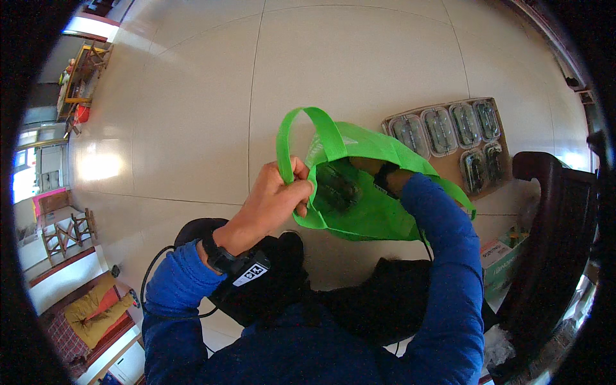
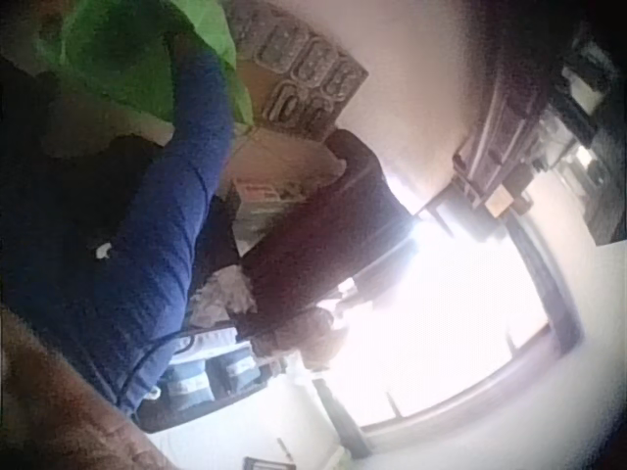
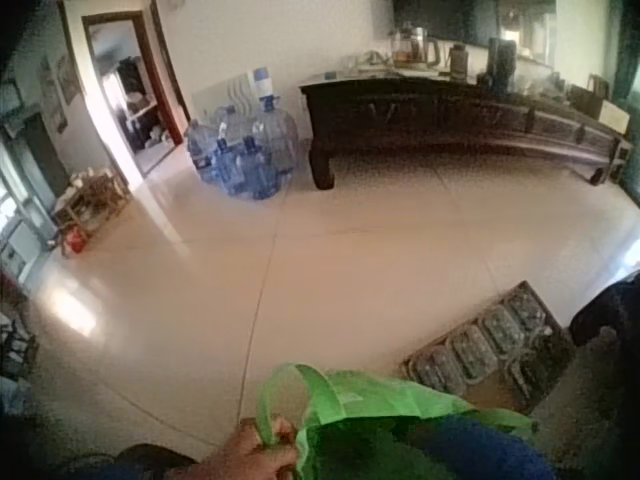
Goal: The person packs prepackaged food containers into a black insulated bag and a green reusable bag, then folds a cardboard box. The person handles the containers one by one, places them into the bags, and finally folds the box flaps.
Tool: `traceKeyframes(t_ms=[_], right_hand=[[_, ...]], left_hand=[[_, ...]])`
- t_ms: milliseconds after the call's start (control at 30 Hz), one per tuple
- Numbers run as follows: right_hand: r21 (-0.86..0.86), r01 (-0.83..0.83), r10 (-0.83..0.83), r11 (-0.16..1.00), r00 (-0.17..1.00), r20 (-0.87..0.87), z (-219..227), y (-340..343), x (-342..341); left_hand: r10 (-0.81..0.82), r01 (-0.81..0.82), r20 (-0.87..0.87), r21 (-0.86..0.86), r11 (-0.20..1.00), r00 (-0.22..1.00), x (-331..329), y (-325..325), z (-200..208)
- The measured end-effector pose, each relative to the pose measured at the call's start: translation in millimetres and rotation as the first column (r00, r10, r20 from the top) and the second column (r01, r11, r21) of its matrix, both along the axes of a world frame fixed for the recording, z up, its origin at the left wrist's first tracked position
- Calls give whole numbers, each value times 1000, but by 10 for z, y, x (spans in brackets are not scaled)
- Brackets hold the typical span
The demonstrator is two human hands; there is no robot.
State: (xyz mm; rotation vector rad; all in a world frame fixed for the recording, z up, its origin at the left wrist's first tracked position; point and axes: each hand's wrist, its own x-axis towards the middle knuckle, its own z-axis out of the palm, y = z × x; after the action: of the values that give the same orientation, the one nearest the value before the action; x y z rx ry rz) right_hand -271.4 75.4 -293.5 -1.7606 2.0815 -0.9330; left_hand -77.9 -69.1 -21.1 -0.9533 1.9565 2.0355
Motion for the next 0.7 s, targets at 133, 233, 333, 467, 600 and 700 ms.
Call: traceKeyframes(t_ms=[133, 233, 333, 467, 600, 700], right_hand=[[-62, 45, -45, 997, 999, -5, -44, 70, 41], [-111, 71, -72, 991, 997, -6, -105, 125, 56], [-76, 60, -63, 995, 998, -31, -209, 94, 13], [-1, 42, -42, 999, 994, -104, -271, -79, 1], [239, 118, -59, 964, 969, -240, -91, -154, 175], [564, 18, 10, 826, 999, -47, 132, 19, 316]], left_hand=[[21, -20, -33, 26, 999, 999, 3, -64, -10], [22, -21, -28, 34, 999, 999, -3, -58, -27], [22, -21, -22, 33, 999, 1000, -12, -46, -39], [13, -12, -42, 25, 1000, 999, -12, -42, -32], [29, -29, -13, 5, 1000, 1000, -3, -39, -32], [30, -29, -5, 7, 1000, 1000, -2, -36, -39]])
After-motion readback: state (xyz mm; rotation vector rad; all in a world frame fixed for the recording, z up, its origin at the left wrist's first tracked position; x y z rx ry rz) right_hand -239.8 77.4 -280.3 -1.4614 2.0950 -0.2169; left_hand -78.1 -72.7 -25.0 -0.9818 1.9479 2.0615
